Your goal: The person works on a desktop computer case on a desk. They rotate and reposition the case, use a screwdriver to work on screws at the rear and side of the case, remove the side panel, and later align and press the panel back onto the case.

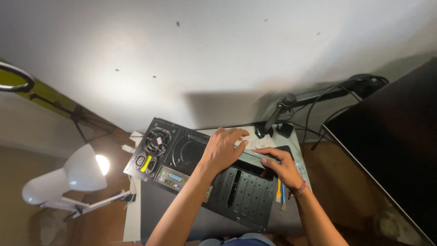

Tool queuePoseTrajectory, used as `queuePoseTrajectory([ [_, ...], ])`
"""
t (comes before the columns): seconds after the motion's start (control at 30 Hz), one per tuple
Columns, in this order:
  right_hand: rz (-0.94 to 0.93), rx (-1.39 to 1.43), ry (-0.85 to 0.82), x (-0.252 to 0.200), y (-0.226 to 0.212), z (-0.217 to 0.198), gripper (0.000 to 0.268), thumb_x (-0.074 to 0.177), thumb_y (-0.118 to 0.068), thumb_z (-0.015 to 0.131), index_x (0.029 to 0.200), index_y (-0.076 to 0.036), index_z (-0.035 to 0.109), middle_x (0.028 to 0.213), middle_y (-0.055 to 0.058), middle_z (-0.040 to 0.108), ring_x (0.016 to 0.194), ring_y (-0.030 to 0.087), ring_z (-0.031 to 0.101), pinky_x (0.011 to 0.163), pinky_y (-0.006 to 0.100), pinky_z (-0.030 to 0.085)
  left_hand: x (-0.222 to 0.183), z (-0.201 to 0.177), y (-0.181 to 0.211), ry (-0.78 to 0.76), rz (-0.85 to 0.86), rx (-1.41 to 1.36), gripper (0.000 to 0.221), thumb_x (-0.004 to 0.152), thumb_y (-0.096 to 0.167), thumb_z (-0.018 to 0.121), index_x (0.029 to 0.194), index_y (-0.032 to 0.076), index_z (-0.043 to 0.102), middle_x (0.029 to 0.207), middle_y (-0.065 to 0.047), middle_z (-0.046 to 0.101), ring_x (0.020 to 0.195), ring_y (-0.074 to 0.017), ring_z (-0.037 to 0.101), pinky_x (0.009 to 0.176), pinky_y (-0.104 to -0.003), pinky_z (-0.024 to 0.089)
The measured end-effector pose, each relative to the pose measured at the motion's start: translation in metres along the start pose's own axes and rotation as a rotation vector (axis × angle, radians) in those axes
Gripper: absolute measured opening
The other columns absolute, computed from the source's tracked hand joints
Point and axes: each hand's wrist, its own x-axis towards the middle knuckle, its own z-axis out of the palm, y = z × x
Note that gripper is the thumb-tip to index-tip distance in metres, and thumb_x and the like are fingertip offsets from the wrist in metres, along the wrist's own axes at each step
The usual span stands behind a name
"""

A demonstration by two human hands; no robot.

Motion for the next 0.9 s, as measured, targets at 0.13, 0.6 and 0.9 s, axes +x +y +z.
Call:
queuePoseTrajectory([
  [0.13,0.052,0.017,-0.118,0.013,-0.005,-0.013,0.036,0.086,-0.01,0.067,0.12,0.0,0.073,0.103,0.005,0.075,0.083,0.012,0.067,0.076,0.029,0.056,-0.03,-0.032,0.007,0.189,-0.022,0.093,0.022,0.091,0.023,0.072,0.109,0.009,0.072,0.106,-0.007,0.077,0.102,-0.0262,0.07,0.099,-0.042,0.043],
  [0.6,0.001,-0.377,-0.579,0.106,-0.024,0.004,0.047,0.095,-0.046,0.062,0.122,-0.008,0.064,0.1,0.003,0.061,0.094,0.012,0.056,0.086,0.031,0.05,-0.173,-0.009,0.002,0.962,-0.468,0.24,0.051,0.089,0.031,0.079,0.134,0.014,0.06,0.16,-0.017,0.041,0.146,-0.0317,0.039,0.116,-0.048,0.039],
  [0.9,0.118,-0.283,-0.739,0.111,-0.04,0.044,0.07,0.098,-0.056,0.047,0.151,-0.011,0.032,0.15,0.008,0.043,0.142,0.019,0.038,0.117,0.037,0.028,-0.179,0.058,-0.009,1.099,-0.802,-0.741,0.119,0.079,0.04,0.081,0.165,0.009,0.004,0.169,-0.018,0.009,0.16,-0.0328,0.007,0.125,-0.049,0.009],
])
